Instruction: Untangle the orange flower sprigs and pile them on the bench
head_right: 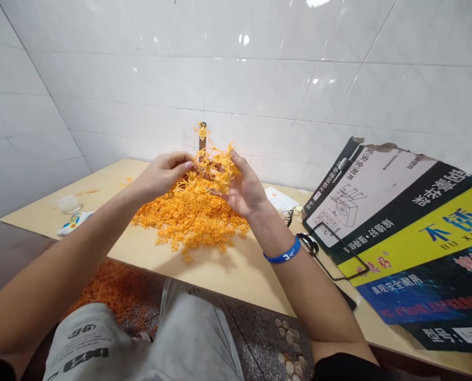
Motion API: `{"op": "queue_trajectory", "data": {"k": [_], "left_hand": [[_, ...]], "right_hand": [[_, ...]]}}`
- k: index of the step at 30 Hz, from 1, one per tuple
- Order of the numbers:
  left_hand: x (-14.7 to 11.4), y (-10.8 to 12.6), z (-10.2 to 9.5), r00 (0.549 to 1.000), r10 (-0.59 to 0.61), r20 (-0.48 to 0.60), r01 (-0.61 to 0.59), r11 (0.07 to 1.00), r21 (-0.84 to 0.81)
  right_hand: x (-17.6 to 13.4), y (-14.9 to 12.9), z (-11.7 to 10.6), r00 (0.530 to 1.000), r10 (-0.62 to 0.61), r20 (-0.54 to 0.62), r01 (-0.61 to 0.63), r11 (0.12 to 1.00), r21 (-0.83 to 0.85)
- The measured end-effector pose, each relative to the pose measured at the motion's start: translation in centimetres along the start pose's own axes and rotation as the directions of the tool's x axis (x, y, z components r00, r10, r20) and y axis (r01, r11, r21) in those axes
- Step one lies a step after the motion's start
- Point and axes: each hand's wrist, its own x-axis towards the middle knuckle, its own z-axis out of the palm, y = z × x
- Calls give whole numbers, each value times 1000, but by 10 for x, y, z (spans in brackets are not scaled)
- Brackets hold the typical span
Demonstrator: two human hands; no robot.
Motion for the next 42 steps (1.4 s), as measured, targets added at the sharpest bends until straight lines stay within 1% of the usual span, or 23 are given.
{"op": "queue_trajectory", "data": {"k": [2,4,6,7,9,12,15,17,18,21,24,27,29,30,32,33,34,35,36,37,38,40,42], "left_hand": [[-1,-1,-1,999,-23,-34,24,1000,7],[-3,-5,-4,999,-47,-23,47,999,-3],[-5,-10,-10,998,-62,-27,62,998,4],[-6,-13,-15,997,-64,-52,65,998,22],[-7,-21,-24,990,-62,-129,72,995,75],[-6,-34,-44,963,-102,-251,137,982,127],[-4,-51,-68,896,-169,-410,253,954,161],[-3,-67,-82,848,-212,-486,344,917,201],[-4,-75,-88,832,-240,-501,395,890,228],[-8,-104,-98,814,-328,-479,524,771,363],[-17,-132,-97,797,-395,-457,597,632,494],[-26,-153,-90,780,-444,-442,626,565,538],[-33,-157,-81,782,-441,-441,623,544,562],[-37,-154,-74,793,-414,-448,610,542,578],[-50,-141,-55,835,-306,-457,541,604,585],[-59,-130,-43,869,-224,-442,463,684,563],[-69,-119,-29,898,-163,-409,367,790,491],[-81,-106,-15,934,-172,-313,285,887,362],[-93,-95,-1,966,-187,-177,220,957,189],[-106,-84,13,985,-167,-41,168,985,33],[-118,-76,26,990,-134,53,136,990,-45],[-138,-66,47,982,-122,142,133,988,-77],[-152,-66,64,977,-147,154,162,983,-86]], "right_hand": [[6,9,5,996,18,82,-20,999,29],[10,18,8,988,28,155,-36,998,49],[13,25,7,980,78,183,-86,996,39],[13,27,6,976,116,183,-121,993,15],[11,29,2,971,177,163,-168,984,-66],[3,28,-5,974,179,137,-141,958,-252],[-5,29,-12,979,168,114,-113,919,-379],[-11,30,-16,972,195,127,-126,900,-416],[-13,31,-18,967,209,142,-131,895,-427],[-19,36,-23,951,234,200,-124,886,-447],[-23,46,-22,941,254,223,-141,894,-424],[-28,60,-16,917,316,244,-205,897,-391],[-33,70,-10,905,323,277,-210,905,-370],[-36,74,-7,902,314,296,-202,913,-354],[-41,83,-2,898,297,326,-188,927,-326],[-43,88,0,894,298,334,-188,927,-323],[-45,92,2,890,304,339,-191,925,-329],[-47,97,4,888,310,340,-192,921,-339],[-49,102,5,886,316,340,-193,917,-350],[-51,107,7,883,322,340,-195,913,-358],[-53,112,8,882,328,339,-200,912,-359],[-58,123,11,880,342,331,-227,913,-338],[-64,133,13,871,368,326,-272,913,-304]]}}
